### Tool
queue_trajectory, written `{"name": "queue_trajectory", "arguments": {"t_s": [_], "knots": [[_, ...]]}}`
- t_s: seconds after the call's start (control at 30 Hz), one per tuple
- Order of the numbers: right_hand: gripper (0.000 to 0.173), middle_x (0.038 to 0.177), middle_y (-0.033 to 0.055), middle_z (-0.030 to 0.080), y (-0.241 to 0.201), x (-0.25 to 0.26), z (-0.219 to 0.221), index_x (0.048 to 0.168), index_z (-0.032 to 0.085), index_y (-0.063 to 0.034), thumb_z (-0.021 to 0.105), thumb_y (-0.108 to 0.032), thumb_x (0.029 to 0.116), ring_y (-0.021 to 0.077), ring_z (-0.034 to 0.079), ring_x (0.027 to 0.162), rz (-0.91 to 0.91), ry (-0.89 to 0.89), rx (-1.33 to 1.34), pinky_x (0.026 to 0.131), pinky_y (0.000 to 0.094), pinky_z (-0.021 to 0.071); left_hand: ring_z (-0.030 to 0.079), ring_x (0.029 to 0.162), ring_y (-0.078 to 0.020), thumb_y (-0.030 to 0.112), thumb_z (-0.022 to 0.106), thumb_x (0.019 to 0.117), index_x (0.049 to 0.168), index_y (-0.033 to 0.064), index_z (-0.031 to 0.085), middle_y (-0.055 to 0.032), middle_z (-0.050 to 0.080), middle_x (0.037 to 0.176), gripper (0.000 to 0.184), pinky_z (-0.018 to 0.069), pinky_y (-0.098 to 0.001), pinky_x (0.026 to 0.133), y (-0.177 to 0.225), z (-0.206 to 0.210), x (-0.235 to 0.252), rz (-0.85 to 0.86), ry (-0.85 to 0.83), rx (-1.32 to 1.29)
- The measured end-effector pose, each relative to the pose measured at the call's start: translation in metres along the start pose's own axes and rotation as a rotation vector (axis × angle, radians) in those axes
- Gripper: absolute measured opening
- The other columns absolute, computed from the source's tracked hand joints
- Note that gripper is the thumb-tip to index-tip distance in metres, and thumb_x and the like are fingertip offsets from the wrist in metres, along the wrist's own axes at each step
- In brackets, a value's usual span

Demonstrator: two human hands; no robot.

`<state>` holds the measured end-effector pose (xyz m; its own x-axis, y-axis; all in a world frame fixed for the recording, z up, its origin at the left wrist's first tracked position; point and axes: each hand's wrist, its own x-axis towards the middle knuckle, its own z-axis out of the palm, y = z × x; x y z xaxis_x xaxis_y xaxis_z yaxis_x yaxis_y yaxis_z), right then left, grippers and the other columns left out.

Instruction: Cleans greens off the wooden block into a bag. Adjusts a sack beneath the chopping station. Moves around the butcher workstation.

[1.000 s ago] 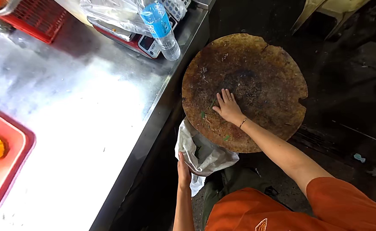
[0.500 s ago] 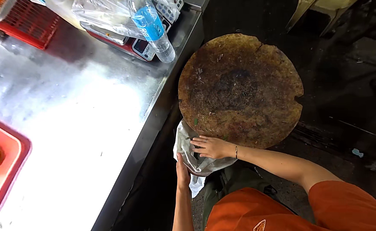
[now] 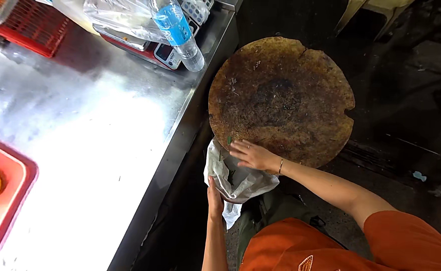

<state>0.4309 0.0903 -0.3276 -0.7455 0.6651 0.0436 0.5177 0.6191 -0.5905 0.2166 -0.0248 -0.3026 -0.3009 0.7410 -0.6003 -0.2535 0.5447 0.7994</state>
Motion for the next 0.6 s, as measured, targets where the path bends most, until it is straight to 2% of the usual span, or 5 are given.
{"name": "queue_trajectory", "arguments": {"t_s": [0.17,0.27,0.4,0.5,0.6], "knots": [[0.075,0.166,0.0260,0.026,0.003,0.030,0.016,0.156,0.040,-0.0024,0.041,-0.058,0.1052,0.0415,0.019,0.157,0.260,0.049,-0.187,0.127,0.0591,0.0142,0.067,0.111,-0.0164,0.042,0.017,0.1129,0.140,-0.0030,0.050,-0.0170,0.067,0.124,0.062,0.0568,-0.0380,0.096,-0.001,-0.004,0.002,0.009,0.002,0.010],[0.060,0.167,0.0208,0.029,-0.017,0.023,0.023,0.154,0.047,-0.0079,0.041,-0.046,0.1088,0.0391,0.017,0.157,0.041,-0.139,-0.091,0.128,0.0584,0.0119,0.069,0.106,-0.0161,0.036,0.024,0.1136,0.138,-0.0037,0.050,-0.0156,0.069,0.118,0.053,0.0580,-0.0375,0.093,-0.004,-0.009,0.004,0.016,-0.023,0.014],[0.046,0.152,0.0237,0.051,-0.030,0.013,0.013,0.134,0.063,0.0031,0.038,-0.029,0.1122,0.0397,0.039,0.148,-0.215,-0.251,0.070,0.126,0.0532,0.0226,0.072,0.094,-0.0165,0.025,0.040,0.1112,0.128,-0.0063,0.055,-0.0136,0.073,0.103,0.039,0.0609,-0.0367,0.086,-0.005,-0.015,0.005,0.031,-0.045,0.002],[0.040,0.155,0.0189,0.049,-0.036,0.025,0.019,0.145,0.054,0.0001,0.040,-0.011,0.1096,0.0337,0.042,0.148,-0.118,-0.117,0.066,0.124,0.0450,0.0320,0.073,0.092,-0.0167,0.020,0.043,0.1100,0.126,-0.0066,0.056,-0.0139,0.073,0.100,0.033,0.0617,-0.0360,0.084,-0.004,-0.016,0.004,0.023,-0.046,-0.007],[0.049,0.162,0.0184,0.039,-0.053,0.039,0.029,0.154,0.042,0.0002,0.039,0.002,0.1049,0.0324,0.033,0.153,0.031,-0.163,0.091,0.125,0.0432,0.0296,0.073,0.089,-0.0165,0.020,0.043,0.1102,0.125,-0.0064,0.056,-0.0129,0.073,0.098,0.033,0.0619,-0.0362,0.083,-0.001,-0.013,0.004,0.034,-0.045,-0.005]]}}
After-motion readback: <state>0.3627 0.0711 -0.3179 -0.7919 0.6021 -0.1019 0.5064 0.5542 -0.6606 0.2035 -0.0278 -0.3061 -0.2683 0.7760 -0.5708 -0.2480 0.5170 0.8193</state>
